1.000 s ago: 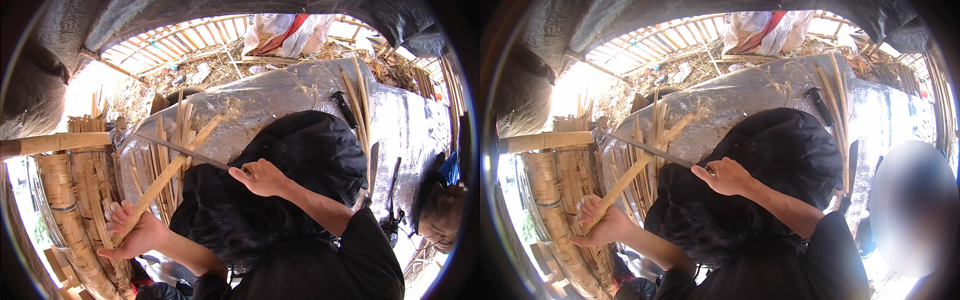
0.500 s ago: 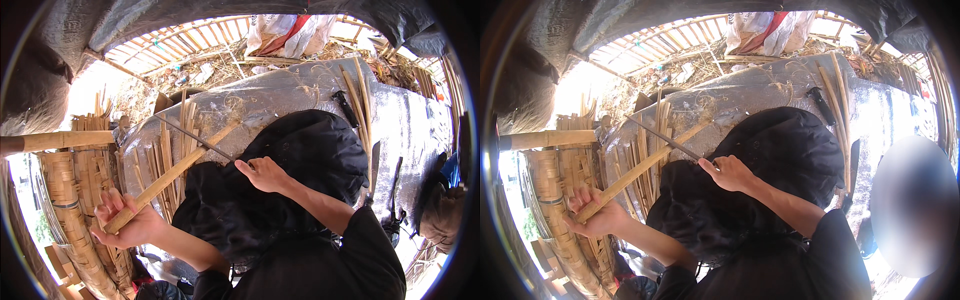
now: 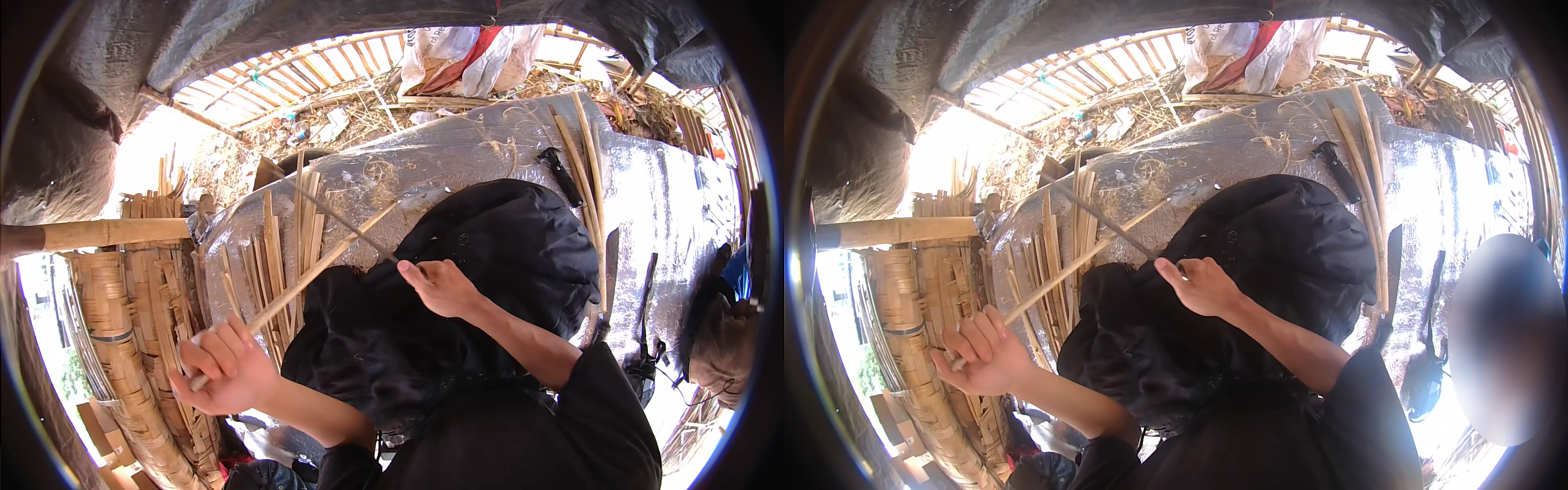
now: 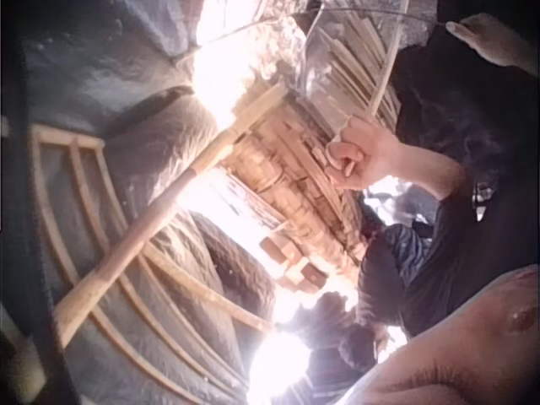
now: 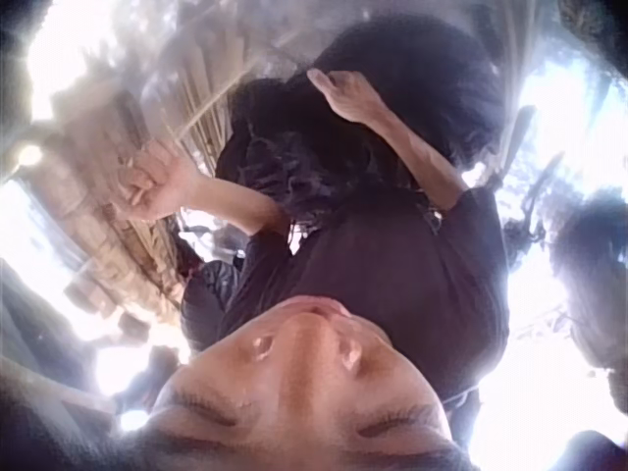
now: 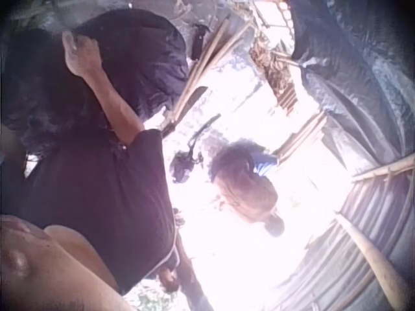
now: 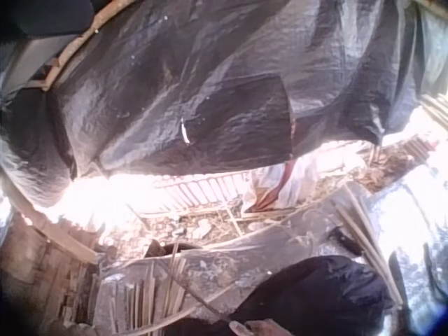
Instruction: The person uses a machete to shave and smooth several thin bamboo strips while sitting on a ground-level workspace.
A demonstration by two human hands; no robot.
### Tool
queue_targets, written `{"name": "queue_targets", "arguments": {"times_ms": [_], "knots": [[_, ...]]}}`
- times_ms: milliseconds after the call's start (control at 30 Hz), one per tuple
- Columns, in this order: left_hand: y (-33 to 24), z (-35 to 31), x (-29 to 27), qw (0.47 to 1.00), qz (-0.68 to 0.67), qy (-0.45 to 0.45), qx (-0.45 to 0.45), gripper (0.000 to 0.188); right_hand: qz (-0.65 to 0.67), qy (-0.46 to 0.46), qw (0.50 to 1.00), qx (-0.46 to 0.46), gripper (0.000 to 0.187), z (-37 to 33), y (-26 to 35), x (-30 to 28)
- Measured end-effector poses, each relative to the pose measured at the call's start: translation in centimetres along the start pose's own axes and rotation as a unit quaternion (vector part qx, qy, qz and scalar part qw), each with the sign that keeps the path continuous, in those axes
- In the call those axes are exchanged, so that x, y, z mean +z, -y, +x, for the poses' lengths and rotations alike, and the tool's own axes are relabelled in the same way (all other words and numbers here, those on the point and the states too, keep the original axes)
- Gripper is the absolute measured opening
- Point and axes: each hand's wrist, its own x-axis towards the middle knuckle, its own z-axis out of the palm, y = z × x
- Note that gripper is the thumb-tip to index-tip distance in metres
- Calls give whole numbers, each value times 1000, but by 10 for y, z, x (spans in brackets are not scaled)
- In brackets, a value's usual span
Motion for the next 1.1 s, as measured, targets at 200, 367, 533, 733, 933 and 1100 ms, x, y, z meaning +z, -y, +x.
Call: {"name": "queue_targets", "arguments": {"times_ms": [200,367,533,733,933,1100], "knots": [[5,-2,6,981,34,169,89,46,33,27,995,-91,78,1,47,1],[23,-11,-23,996,-1,77,48,44,59,52,994,-76,79,14,36,10],[28,-24,-18,993,-8,65,93,42,0,15,997,-80,67,4,59,8],[43,-12,0,990,1,97,107,43,3,8,1000,-19,77,28,33,-3],[40,-6,2,989,-8,96,108,37,-57,-15,998,-34,79,23,49,3],[40,1,-7,990,-25,94,97,37,-147,-93,983,54,79,66,-62,13]]}}
